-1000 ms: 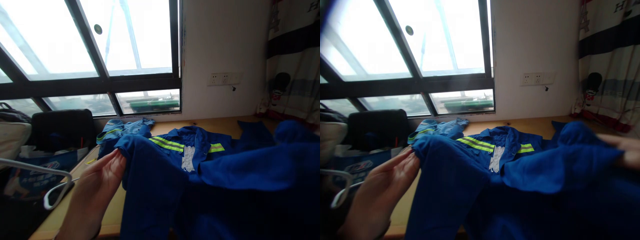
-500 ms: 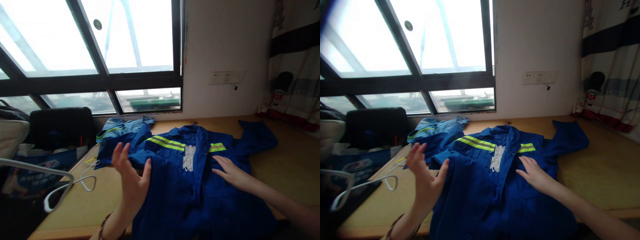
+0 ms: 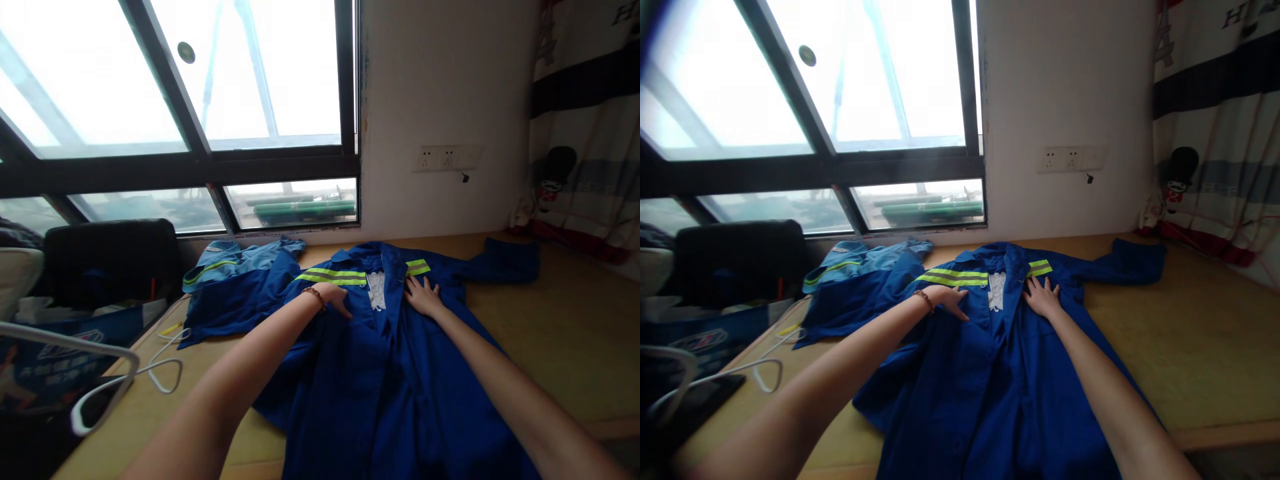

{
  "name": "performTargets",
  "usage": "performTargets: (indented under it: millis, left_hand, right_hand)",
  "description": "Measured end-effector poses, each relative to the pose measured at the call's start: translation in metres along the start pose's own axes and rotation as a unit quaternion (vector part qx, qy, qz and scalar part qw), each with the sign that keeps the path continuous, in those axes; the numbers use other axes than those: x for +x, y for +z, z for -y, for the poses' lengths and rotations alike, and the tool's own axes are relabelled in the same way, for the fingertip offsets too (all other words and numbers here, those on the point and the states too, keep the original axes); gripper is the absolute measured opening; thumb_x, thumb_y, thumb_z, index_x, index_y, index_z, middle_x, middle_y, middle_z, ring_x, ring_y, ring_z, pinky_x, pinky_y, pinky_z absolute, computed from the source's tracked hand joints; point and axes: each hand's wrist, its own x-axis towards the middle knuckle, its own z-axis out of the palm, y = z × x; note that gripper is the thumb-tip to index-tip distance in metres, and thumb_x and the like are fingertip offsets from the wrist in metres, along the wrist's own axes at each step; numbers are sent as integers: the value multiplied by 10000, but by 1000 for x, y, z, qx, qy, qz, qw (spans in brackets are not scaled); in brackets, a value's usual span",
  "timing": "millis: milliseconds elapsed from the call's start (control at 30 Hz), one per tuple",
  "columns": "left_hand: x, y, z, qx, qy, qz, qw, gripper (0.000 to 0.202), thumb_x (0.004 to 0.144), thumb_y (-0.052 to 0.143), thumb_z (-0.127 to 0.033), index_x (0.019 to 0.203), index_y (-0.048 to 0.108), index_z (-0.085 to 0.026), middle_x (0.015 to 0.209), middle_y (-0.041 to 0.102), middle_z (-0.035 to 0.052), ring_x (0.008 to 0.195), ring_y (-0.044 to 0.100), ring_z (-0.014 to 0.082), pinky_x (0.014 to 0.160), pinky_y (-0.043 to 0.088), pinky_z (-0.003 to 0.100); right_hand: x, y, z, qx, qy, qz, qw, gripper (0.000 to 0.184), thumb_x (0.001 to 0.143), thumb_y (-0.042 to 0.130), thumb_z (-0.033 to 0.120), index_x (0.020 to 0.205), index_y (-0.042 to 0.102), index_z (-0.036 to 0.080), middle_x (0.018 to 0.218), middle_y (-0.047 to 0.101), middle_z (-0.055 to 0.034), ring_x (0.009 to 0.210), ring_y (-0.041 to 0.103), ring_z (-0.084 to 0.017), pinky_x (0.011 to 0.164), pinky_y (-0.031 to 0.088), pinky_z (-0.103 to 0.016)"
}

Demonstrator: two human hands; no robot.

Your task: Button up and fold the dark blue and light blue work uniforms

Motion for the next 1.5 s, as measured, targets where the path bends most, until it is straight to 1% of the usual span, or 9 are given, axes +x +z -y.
performTargets:
  millis: [100, 233, 467, 633, 900, 1033, 1200, 1333, 1500]
  left_hand:
    - [9, 12, 24, 114, -33, 137, 983, 995, 461, 697, -540, 1300, 355, -130, 1405, 180, 216, 1236, 198, 451, 932, 226, 589]
    - [7, 26, 47, 155, -20, 99, 983, 1028, 551, 523, -714, 1378, 87, -289, 1449, -38, 137, 1266, -48, 458, 842, 96, 728]
    - [-18, 52, 52, 200, 23, -93, 975, 607, 814, 226, -598, 1342, 264, -302, 1431, 205, 73, 1299, 104, 325, 982, 105, 577]
    - [-22, 57, 51, 206, 24, -100, 973, 589, 816, 239, -587, 1333, 283, -308, 1425, 223, 58, 1291, 128, 321, 989, 127, 548]
    - [-13, 51, 45, 209, -9, -56, 976, 530, 795, 376, -475, 1285, 365, -276, 1382, 295, 116, 1261, 202, 358, 938, 134, 623]
    - [19, 54, 17, 18, 15, -109, 994, 326, 746, 474, -277, 1016, 588, -135, 1118, 550, 161, 1098, 447, 286, 936, 296, 449]
    - [72, 64, -16, -203, -11, -174, 964, 172, 698, 543, -237, 796, 618, -118, 830, 634, 110, 887, 562, 223, 792, 416, 317]
    - [97, 65, -13, -372, -65, -181, 908, 117, 588, 615, -125, 516, 524, -142, 553, 566, 51, 722, 586, 198, 693, 452, 289]
    - [95, 68, 10, -520, -47, -141, 841, 183, 640, 563, -136, 506, 440, -152, 450, 480, -10, 475, 530, 105, 557, 478, 252]
  right_hand:
    - [7, 2, -5, -5, -20, -12, 1000, 572, 849, 195, 530, 1356, 243, 270, 1438, 172, -25, 1269, 125, -385, 920, 153, -655]
    - [0, 4, -7, -1, -46, -25, 999, 589, 838, 210, 567, 1348, 263, 278, 1431, 197, -4, 1263, 146, -385, 934, 146, -644]
    - [-5, -9, 9, 84, -83, -111, 987, 399, 845, 333, 275, 1198, 505, 206, 1330, 402, -32, 1269, 214, -276, 1041, 118, -488]
    - [11, -17, 69, 266, -49, -194, 943, 476, 846, 206, 183, 1247, 452, 115, 1279, 454, -97, 1221, 340, -210, 1023, 251, -388]
    - [-14, -8, 133, 438, -265, -113, 851, 347, 722, 376, 130, 870, 670, 240, 912, 670, 21, 891, 597, -166, 871, 423, -313]
    - [-22, -9, 126, 460, -220, -143, 848, 293, 685, 369, 102, 563, 617, 198, 541, 618, 19, 556, 574, -134, 709, 452, -261]
    - [-18, -5, 121, 462, -162, -164, 856, 295, 665, 387, 122, 382, 437, 192, 335, 455, 30, 383, 460, -109, 529, 406, -213]
    - [-11, -1, 115, 466, -74, -210, 856, 285, 691, 337, 142, 446, 476, 187, 375, 477, 14, 431, 484, -121, 505, 379, -208]
    - [2, 3, 103, 473, 23, -247, 846, 299, 730, 297, 159, 663, 589, 168, 614, 619, -26, 592, 563, -142, 575, 403, -221]
